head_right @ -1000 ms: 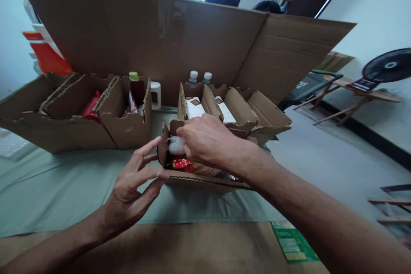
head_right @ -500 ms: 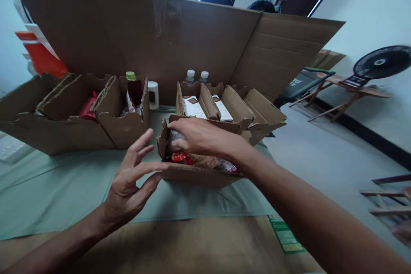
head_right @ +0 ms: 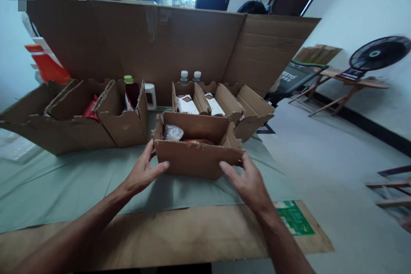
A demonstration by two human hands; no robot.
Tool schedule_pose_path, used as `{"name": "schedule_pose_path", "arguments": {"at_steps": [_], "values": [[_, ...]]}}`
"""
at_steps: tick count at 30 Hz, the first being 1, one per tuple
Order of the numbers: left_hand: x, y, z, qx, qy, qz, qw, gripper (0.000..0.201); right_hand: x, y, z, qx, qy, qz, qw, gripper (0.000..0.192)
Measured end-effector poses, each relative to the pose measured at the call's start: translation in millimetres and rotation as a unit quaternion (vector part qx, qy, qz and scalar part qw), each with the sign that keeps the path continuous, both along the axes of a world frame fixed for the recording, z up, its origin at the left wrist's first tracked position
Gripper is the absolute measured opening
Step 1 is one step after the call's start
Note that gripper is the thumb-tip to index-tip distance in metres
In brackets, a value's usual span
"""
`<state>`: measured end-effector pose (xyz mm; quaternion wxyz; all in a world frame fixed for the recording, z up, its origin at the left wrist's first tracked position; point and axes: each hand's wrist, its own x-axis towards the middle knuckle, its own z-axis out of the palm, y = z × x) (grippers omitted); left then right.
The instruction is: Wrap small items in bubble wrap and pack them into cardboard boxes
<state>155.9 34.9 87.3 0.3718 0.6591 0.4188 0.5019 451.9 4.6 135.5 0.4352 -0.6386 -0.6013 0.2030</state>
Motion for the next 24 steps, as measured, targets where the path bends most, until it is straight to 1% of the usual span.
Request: {"name": "schedule_pose_path", "arguments": {"at_steps": [2, 4, 6, 8, 9, 10, 12, 14, 16, 18, 19, 20, 22, 24], "values": [[8, -3, -3.9, -0.004, -0.022, -0.007, 1.000, 0.088, -15, 3, -10.1, 0.022, 0.036, -0.004, 0.999, 0.061], [4, -20, -12.1, -0.014, -0.023, 0.014, 1.000, 0.089, -27, -8, -16.4, 0.039, 0.050, -0.018, 0.998, 0.064], [-13, -49, -22.9, -0.014, -0.011, 0.055, 0.998, 0.087, -40, -27, -20.2, 0.043, 0.052, -0.016, 0.998, 0.068], [-35, -78, -29.1, -0.002, -0.003, 0.102, 0.995, 0.080, -56, -42, -20.3, 0.047, 0.050, 0.009, 0.998, 0.069], [-46, -88, -28.2, -0.002, 0.003, 0.126, 0.992, 0.076, -64, -45, -18.5, 0.049, 0.048, 0.028, 0.997, 0.068], [-54, -94, -24.1, -0.002, 0.009, 0.149, 0.989, 0.073, -71, -46, -15.6, 0.050, 0.047, 0.048, 0.996, 0.067], [-59, -94, -9.3, -0.008, 0.021, 0.178, 0.984, 0.072, -80, -41, -8.1, 0.045, 0.057, 0.070, 0.995, 0.068], [-51, -86, 6.6, 0.004, 0.026, 0.177, 0.984, 0.079, -78, -37, -2.1, 0.044, 0.072, 0.047, 0.995, 0.070], [-38, -84, 14.9, 0.041, 0.030, 0.145, 0.988, 0.089, -69, -42, -0.5, 0.054, 0.079, 0.002, 0.995, 0.066], [-32, -95, 13.0, 0.060, 0.041, 0.109, 0.991, 0.093, -64, -56, -3.7, 0.063, 0.072, -0.027, 0.995, 0.056], [-35, -104, 9.4, 0.057, 0.044, 0.108, 0.992, 0.092, -66, -63, -6.5, 0.065, 0.069, -0.024, 0.995, 0.053], [-40, -114, 5.3, 0.049, 0.042, 0.120, 0.991, 0.090, -71, -69, -9.3, 0.065, 0.068, -0.010, 0.996, 0.053], [-59, -128, -0.1, 0.016, 0.034, 0.186, 0.982, 0.084, -92, -71, -13.0, 0.061, 0.072, 0.046, 0.994, 0.059], [-78, -129, 0.9, -0.008, 0.021, 0.248, 0.968, 0.084, -115, -60, -13.2, 0.057, 0.085, 0.101, 0.990, 0.066]]}}
